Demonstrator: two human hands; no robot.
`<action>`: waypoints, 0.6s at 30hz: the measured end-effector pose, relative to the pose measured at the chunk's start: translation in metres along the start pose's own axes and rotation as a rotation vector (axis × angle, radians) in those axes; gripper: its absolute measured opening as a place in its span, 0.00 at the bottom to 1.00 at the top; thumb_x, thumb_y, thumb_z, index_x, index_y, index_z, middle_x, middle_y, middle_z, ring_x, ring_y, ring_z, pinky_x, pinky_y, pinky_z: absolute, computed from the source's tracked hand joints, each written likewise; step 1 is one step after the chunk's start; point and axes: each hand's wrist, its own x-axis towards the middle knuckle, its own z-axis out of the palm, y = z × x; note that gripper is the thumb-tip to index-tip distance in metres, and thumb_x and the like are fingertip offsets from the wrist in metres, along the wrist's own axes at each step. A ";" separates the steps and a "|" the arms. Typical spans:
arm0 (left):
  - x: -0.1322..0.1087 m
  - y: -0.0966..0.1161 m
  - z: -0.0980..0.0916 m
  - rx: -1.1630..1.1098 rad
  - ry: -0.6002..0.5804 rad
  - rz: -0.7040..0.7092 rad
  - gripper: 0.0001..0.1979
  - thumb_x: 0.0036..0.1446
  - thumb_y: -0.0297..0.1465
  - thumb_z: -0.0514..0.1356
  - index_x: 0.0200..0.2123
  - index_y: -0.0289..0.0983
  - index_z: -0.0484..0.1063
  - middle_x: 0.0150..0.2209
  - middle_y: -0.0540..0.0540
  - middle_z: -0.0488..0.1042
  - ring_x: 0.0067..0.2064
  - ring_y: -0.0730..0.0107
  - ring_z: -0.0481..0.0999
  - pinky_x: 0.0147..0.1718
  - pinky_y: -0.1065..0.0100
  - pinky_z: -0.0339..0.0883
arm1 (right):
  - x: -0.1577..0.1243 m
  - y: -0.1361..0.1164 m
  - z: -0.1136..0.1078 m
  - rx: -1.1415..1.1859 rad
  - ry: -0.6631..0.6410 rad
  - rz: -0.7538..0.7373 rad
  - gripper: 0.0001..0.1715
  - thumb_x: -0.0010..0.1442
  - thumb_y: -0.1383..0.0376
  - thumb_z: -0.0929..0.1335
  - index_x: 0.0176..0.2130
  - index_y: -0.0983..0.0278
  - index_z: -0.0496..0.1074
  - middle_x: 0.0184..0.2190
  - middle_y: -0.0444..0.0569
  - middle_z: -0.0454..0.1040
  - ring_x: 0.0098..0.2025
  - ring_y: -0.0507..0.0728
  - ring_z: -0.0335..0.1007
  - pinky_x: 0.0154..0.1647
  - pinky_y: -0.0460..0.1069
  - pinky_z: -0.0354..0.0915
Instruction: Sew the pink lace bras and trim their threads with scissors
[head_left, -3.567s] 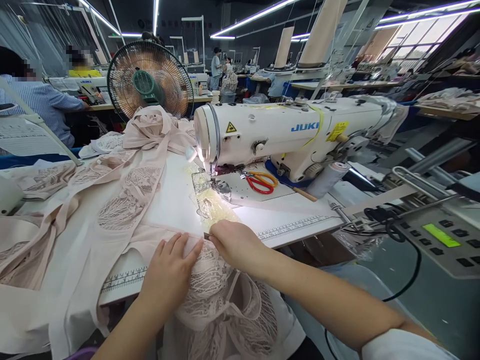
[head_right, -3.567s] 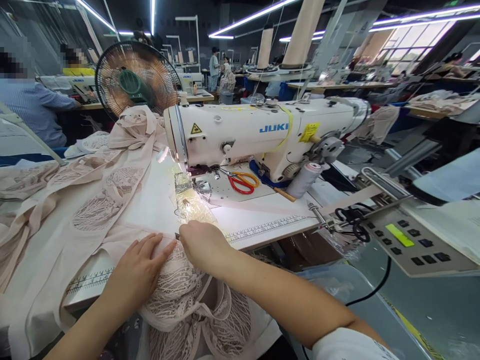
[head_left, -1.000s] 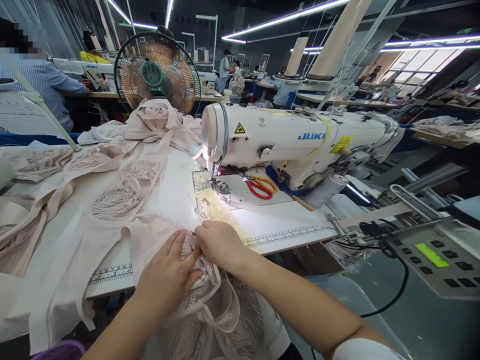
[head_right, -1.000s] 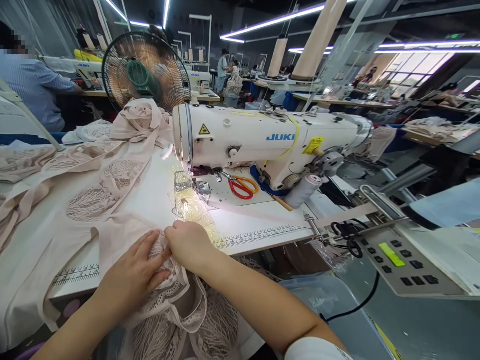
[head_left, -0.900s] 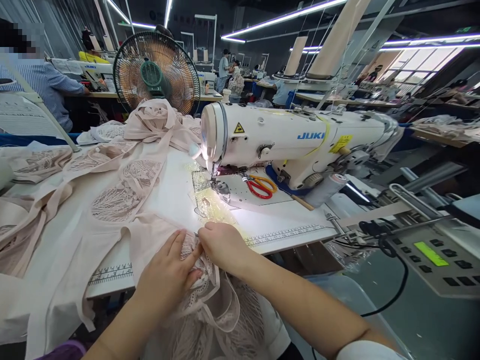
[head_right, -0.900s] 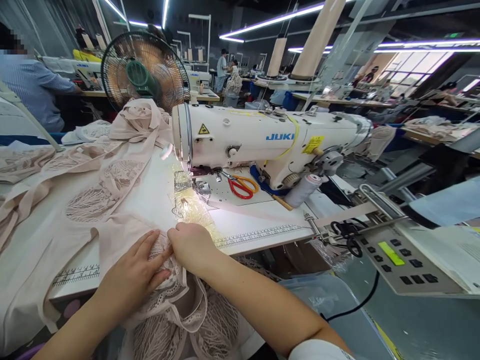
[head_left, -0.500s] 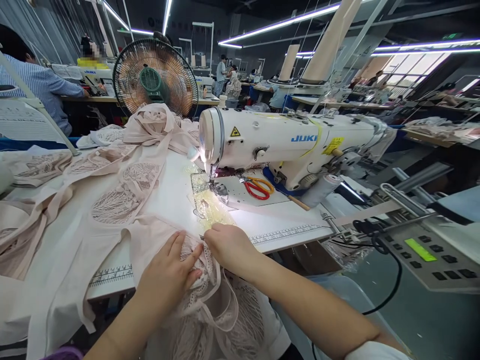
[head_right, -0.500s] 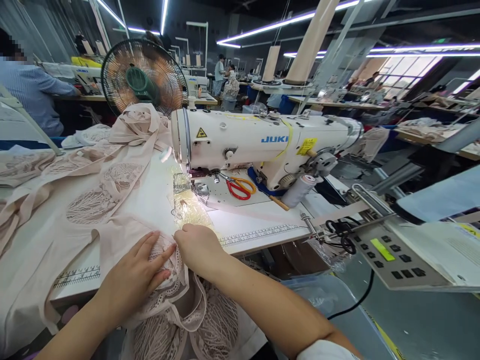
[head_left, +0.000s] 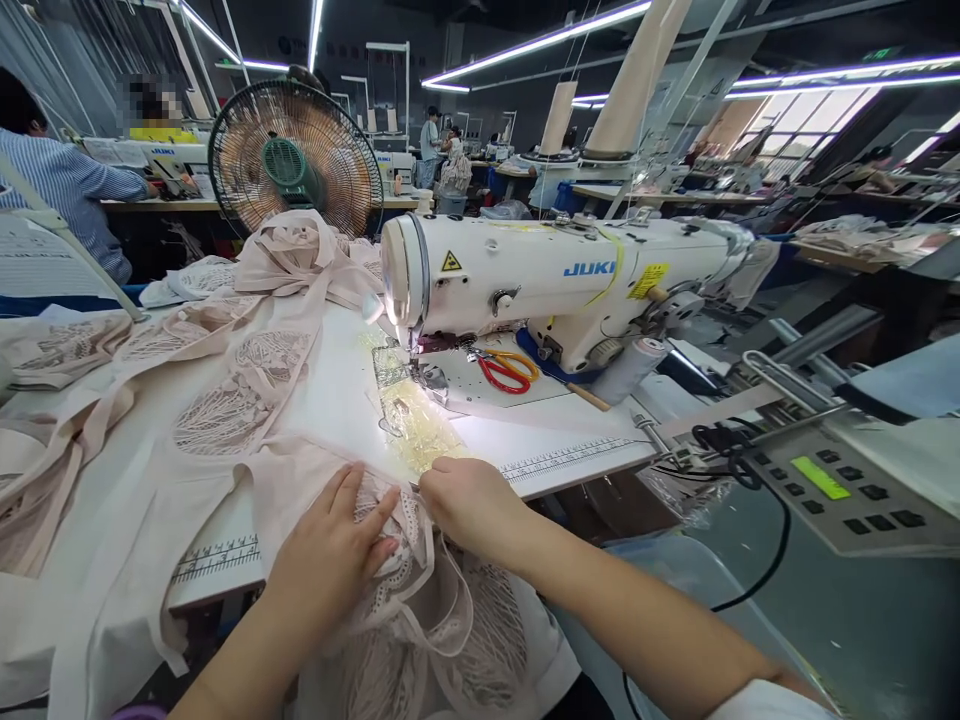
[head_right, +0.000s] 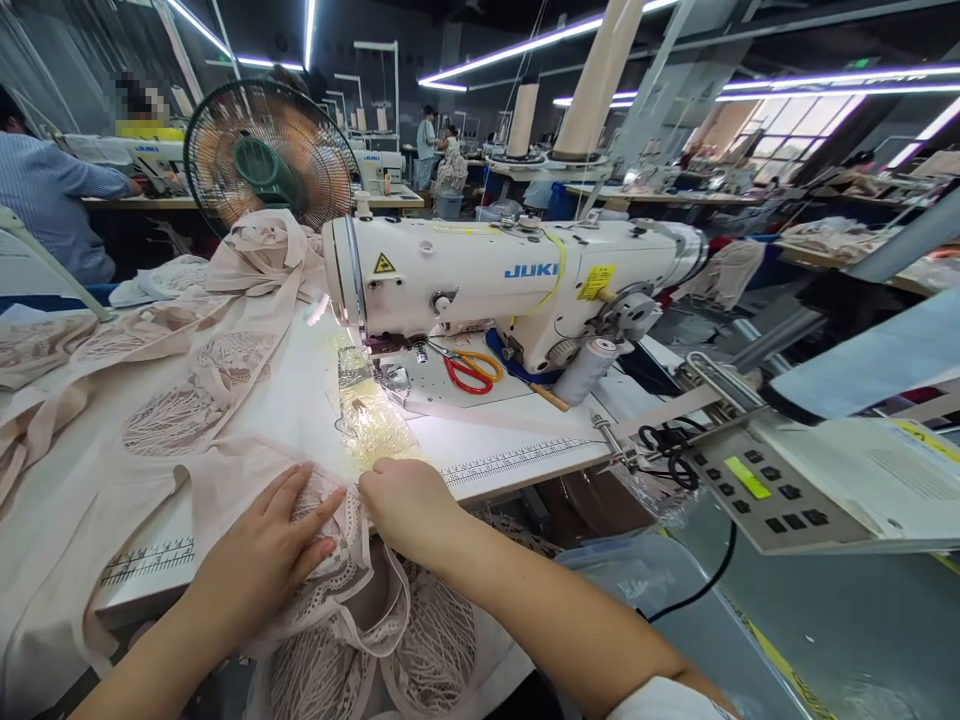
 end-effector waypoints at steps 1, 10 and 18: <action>0.000 0.000 0.000 0.000 0.007 0.005 0.20 0.55 0.35 0.59 0.52 0.42 0.71 0.55 0.33 0.67 0.55 0.44 0.67 0.47 0.51 0.69 | -0.003 0.001 -0.001 0.005 -0.001 0.017 0.09 0.60 0.68 0.63 0.31 0.66 0.72 0.29 0.49 0.72 0.30 0.54 0.66 0.25 0.48 0.48; 0.001 0.004 -0.003 -0.070 -0.064 0.081 0.22 0.59 0.33 0.54 0.56 0.35 0.65 0.56 0.36 0.67 0.59 0.43 0.61 0.53 0.45 0.63 | 0.003 -0.005 0.002 0.055 0.066 0.034 0.12 0.63 0.67 0.61 0.33 0.66 0.72 0.31 0.49 0.72 0.32 0.53 0.66 0.28 0.47 0.51; 0.001 0.006 -0.013 -0.052 -0.190 0.100 0.28 0.50 0.35 0.63 0.56 0.45 0.66 0.58 0.35 0.63 0.59 0.35 0.59 0.51 0.40 0.62 | 0.012 -0.010 0.006 0.064 0.078 0.019 0.09 0.60 0.69 0.63 0.33 0.65 0.72 0.31 0.49 0.72 0.31 0.54 0.67 0.27 0.47 0.50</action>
